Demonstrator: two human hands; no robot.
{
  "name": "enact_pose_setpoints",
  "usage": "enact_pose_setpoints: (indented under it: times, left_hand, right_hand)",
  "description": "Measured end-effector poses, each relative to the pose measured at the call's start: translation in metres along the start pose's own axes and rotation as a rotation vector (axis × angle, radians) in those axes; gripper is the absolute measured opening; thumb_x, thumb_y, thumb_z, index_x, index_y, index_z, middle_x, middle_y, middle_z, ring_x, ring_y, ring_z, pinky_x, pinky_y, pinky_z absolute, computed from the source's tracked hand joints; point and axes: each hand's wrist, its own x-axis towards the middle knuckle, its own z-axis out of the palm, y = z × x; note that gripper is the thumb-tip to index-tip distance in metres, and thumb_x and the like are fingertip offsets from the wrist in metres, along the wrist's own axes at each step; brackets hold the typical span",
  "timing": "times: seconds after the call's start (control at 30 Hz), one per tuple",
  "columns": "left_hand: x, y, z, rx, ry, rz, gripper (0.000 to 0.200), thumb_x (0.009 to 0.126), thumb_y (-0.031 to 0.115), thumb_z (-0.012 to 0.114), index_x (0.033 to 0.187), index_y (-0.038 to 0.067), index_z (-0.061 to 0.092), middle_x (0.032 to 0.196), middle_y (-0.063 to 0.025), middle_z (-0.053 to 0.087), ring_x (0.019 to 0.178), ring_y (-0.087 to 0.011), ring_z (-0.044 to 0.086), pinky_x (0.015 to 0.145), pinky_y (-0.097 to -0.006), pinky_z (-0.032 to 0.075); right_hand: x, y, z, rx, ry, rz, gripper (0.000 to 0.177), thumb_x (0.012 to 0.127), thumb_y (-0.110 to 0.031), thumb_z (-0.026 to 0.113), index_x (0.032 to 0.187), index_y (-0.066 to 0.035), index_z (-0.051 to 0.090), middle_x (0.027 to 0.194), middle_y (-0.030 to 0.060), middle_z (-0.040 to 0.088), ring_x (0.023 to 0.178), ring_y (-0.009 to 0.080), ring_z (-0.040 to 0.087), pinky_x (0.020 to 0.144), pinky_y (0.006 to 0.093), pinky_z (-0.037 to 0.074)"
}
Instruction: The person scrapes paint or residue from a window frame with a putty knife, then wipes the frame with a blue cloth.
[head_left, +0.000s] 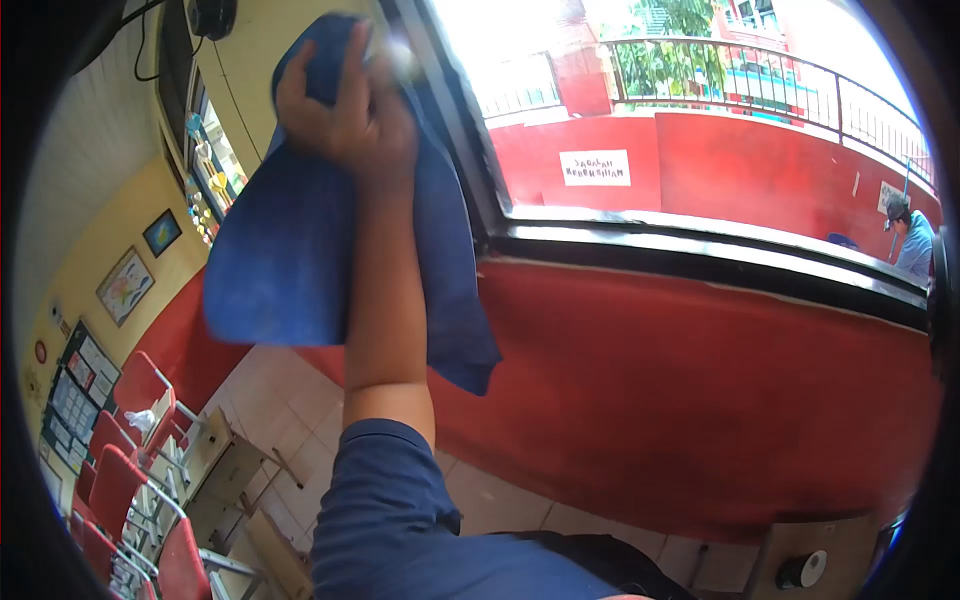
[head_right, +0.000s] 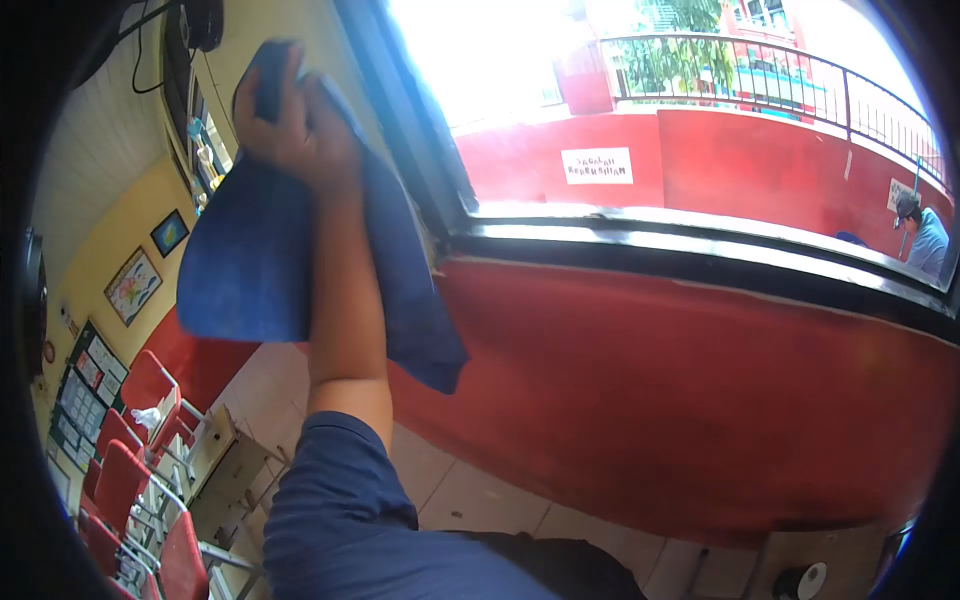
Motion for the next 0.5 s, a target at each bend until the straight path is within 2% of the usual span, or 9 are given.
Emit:
enact_pose_setpoints:
  times: [0.07, 0.17, 0.23, 0.3, 0.4, 0.47, 0.5]
  left_hand:
    - [-0.015, -0.034, 0.025, 0.031, -0.119, 0.004, 0.022, 0.092, 0.016, 0.073, 0.113, 0.008, 0.077, 0.115, -0.0155, 0.073, 0.098, -0.0323, 0.069, 0.099, -0.0428, 0.049]
    - [-0.058, -0.085, 0.038, -0.052, -0.45, -0.068, 0.032, 0.093, 0.021, 0.07, 0.121, 0.006, 0.074, 0.12, -0.0194, 0.072, 0.117, -0.0406, 0.061, 0.11, -0.0456, 0.039]
    - [-0.074, -0.09, 0.034, -0.06, -0.54, -0.049, 0.038, 0.093, 0.026, 0.068, 0.124, 0.003, 0.073, 0.119, -0.0219, 0.073, 0.124, -0.0438, 0.058, 0.115, -0.0468, 0.034]
    - [-0.089, -0.068, 0.026, -0.013, -0.506, 0.04, 0.046, 0.095, 0.032, 0.066, 0.124, -0.003, 0.071, 0.115, -0.0241, 0.073, 0.127, -0.0449, 0.057, 0.118, -0.0474, 0.031]
    - [-0.106, -0.062, 0.016, -0.063, -0.581, 0.087, 0.049, 0.094, 0.038, 0.066, 0.119, -0.005, 0.067, 0.109, -0.0202, 0.073, 0.106, -0.0394, 0.066, 0.118, -0.0527, 0.031]
    - [-0.112, -0.067, 0.009, -0.144, -0.523, 0.099, 0.051, 0.094, 0.04, 0.067, 0.118, -0.005, 0.066, 0.115, -0.0215, 0.072, 0.116, -0.0412, 0.062, 0.118, -0.0567, 0.028]
    - [-0.114, -0.071, 0.009, -0.187, -0.49, 0.105, 0.052, 0.094, 0.04, 0.067, 0.118, -0.005, 0.066, 0.117, -0.0221, 0.071, 0.121, -0.0421, 0.059, 0.119, -0.0587, 0.027]
  right_hand:
    - [0.01, -0.069, 0.003, 0.131, 0.088, -0.06, 0.044, 0.108, -0.022, 0.05, 0.145, 0.001, 0.051, 0.145, 0.0219, 0.054, 0.135, 0.0328, 0.053, 0.11, 0.0471, 0.045]
    - [0.012, -0.185, -0.016, 0.29, 0.161, -0.174, 0.043, 0.107, -0.02, 0.051, 0.145, 0.002, 0.051, 0.144, 0.0219, 0.055, 0.135, 0.0322, 0.053, 0.11, 0.0459, 0.045]
    - [0.006, -0.252, -0.035, 0.377, 0.184, -0.242, 0.043, 0.107, -0.019, 0.052, 0.145, 0.002, 0.05, 0.143, 0.0219, 0.055, 0.135, 0.0318, 0.053, 0.11, 0.0451, 0.044]
    - [0.008, -0.322, -0.051, 0.468, 0.188, -0.326, 0.042, 0.107, -0.018, 0.052, 0.144, 0.002, 0.05, 0.142, 0.022, 0.055, 0.135, 0.0314, 0.053, 0.111, 0.0443, 0.044]
    - [0.009, -0.433, -0.073, 0.614, 0.127, -0.476, 0.041, 0.107, -0.016, 0.053, 0.144, 0.003, 0.05, 0.141, 0.022, 0.056, 0.136, 0.0308, 0.052, 0.111, 0.043, 0.044]
    - [0.003, -0.514, -0.091, 0.707, 0.06, -0.638, 0.041, 0.107, -0.015, 0.053, 0.144, 0.003, 0.05, 0.141, 0.022, 0.056, 0.136, 0.0304, 0.052, 0.111, 0.0422, 0.044]
    - [0.0, -0.558, -0.102, 0.795, -0.015, -0.771, 0.041, 0.107, -0.014, 0.053, 0.144, 0.002, 0.05, 0.137, 0.0213, 0.058, 0.134, 0.0295, 0.055, 0.108, 0.0398, 0.047]
